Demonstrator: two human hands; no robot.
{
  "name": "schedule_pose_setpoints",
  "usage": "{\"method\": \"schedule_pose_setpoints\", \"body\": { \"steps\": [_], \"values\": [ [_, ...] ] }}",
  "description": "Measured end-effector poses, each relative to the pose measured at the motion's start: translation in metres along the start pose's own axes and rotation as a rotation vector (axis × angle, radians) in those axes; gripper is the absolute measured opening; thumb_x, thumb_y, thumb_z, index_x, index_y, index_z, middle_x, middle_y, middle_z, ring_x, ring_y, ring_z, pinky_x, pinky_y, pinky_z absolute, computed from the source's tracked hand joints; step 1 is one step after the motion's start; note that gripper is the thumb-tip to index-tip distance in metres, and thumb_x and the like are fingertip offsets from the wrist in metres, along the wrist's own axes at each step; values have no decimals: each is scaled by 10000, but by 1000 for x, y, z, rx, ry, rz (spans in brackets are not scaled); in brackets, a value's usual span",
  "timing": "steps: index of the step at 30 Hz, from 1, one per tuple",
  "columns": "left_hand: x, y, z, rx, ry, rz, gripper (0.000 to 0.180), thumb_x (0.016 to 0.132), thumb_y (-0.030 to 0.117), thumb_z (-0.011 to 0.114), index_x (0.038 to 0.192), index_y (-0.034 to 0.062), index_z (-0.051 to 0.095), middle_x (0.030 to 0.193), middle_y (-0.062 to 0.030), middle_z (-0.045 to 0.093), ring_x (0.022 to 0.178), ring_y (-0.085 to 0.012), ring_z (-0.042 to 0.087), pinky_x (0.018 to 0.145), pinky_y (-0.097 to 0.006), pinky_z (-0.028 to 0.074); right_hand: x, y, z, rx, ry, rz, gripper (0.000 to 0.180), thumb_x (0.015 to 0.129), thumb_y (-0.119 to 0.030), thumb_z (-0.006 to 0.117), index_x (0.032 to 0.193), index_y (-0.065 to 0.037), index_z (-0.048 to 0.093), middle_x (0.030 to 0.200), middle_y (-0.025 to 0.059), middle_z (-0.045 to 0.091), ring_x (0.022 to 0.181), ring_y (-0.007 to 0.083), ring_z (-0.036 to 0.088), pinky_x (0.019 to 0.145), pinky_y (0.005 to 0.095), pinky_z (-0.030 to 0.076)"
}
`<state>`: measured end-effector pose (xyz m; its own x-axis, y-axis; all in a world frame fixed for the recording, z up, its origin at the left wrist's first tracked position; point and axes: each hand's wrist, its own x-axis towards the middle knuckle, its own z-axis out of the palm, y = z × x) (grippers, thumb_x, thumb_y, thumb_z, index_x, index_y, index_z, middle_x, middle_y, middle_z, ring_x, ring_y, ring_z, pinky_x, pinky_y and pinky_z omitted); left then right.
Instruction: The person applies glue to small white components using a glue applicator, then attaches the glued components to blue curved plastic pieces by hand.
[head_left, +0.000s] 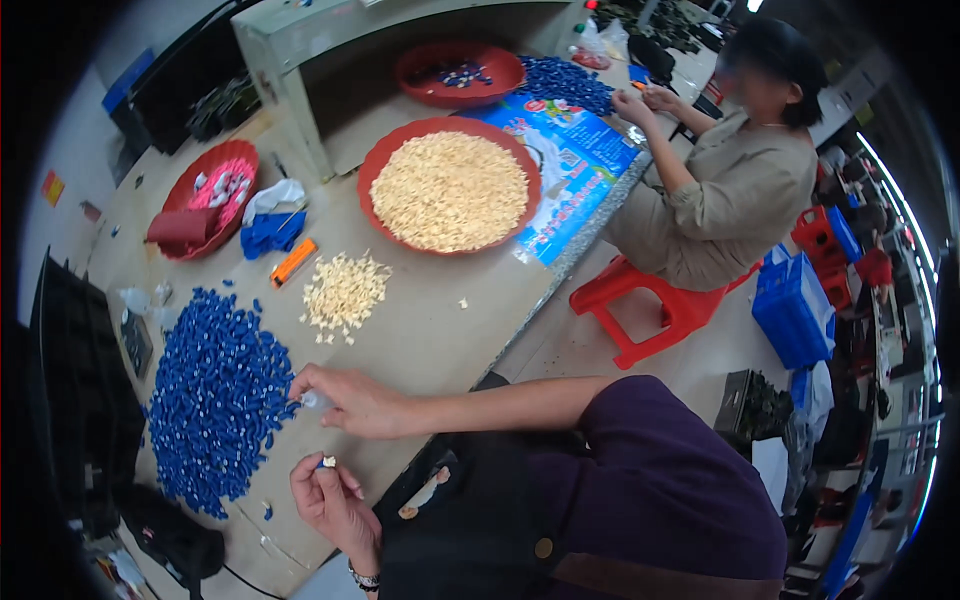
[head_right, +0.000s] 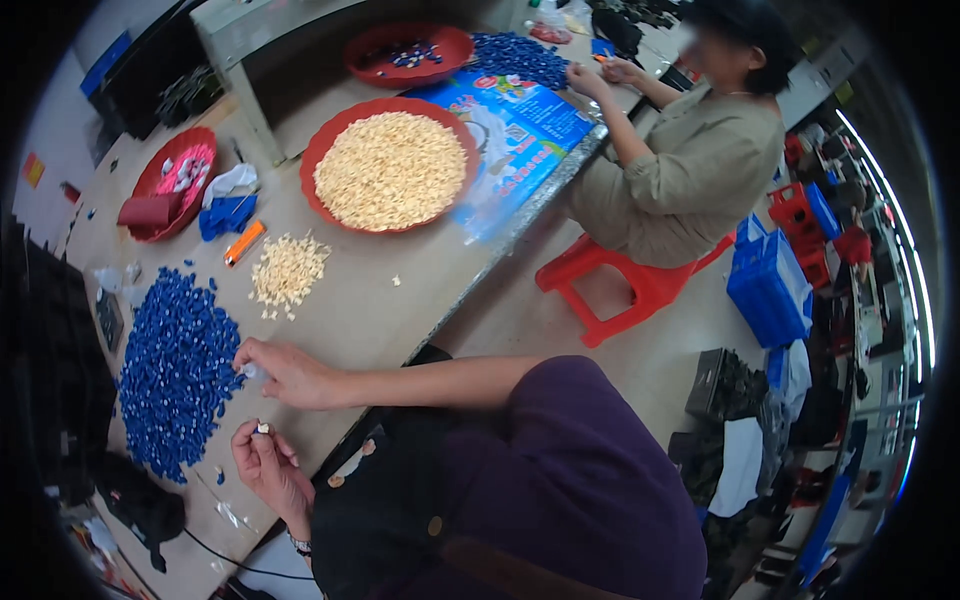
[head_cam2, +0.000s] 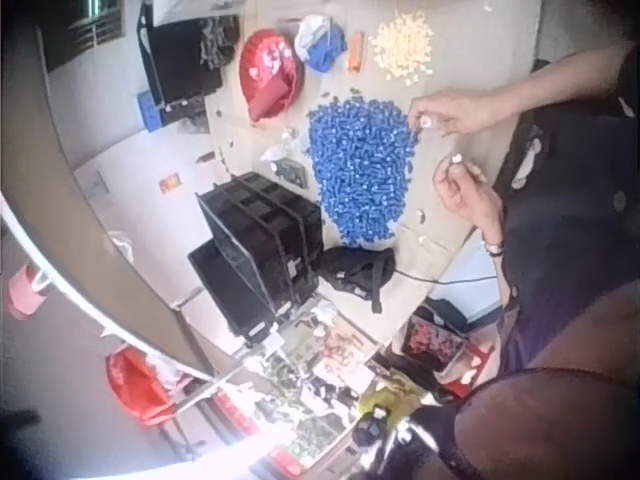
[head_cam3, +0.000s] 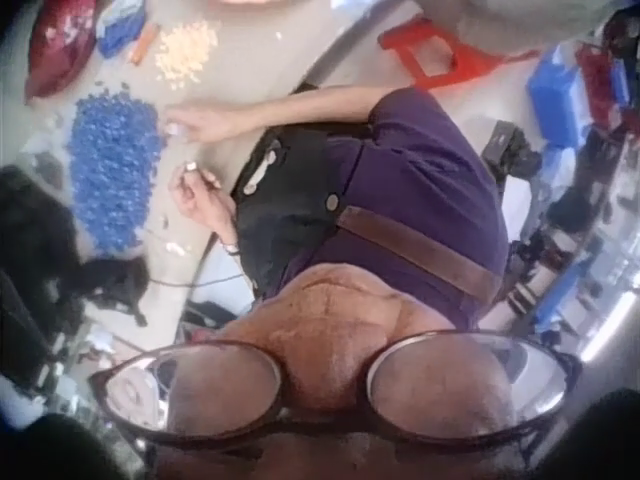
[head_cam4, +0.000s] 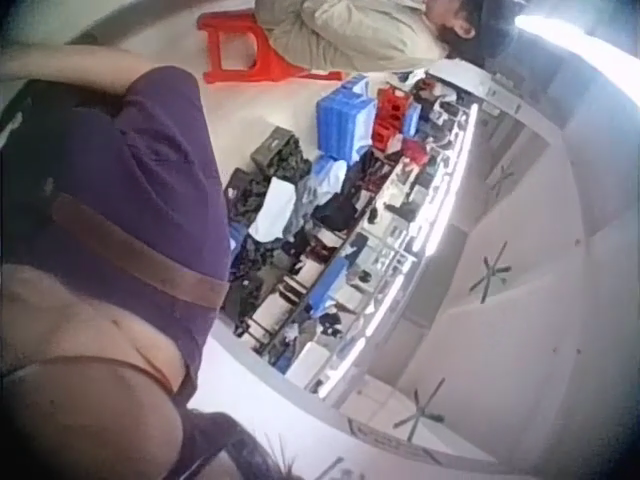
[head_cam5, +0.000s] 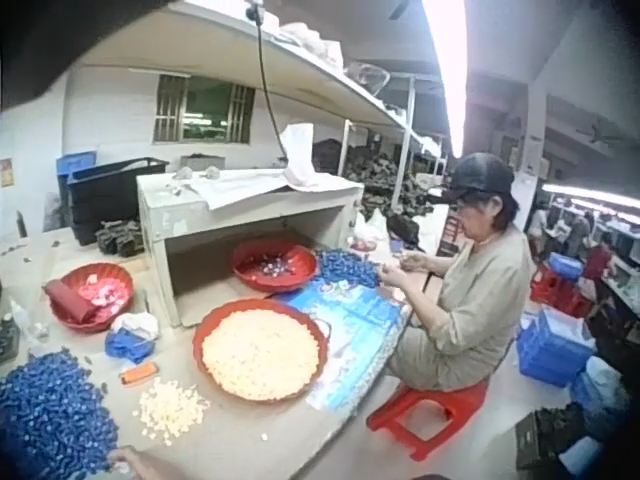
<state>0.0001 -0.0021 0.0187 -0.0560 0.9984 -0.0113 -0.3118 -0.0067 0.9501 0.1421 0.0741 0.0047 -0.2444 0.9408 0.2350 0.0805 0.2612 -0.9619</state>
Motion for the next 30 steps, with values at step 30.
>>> {"method": "schedule_pose_setpoints", "body": {
  "steps": [30],
  "values": [
    [1,7,30,784,-263,637,168,856,120,656,931,-19,597,707,-115,599,592,-228,539,534,-303,417,-69,-36,-46,864,-343,470,253,949,-249,532,780,-63,505,658,-31,473,525,21,371,437,186,272]
  ]
}}
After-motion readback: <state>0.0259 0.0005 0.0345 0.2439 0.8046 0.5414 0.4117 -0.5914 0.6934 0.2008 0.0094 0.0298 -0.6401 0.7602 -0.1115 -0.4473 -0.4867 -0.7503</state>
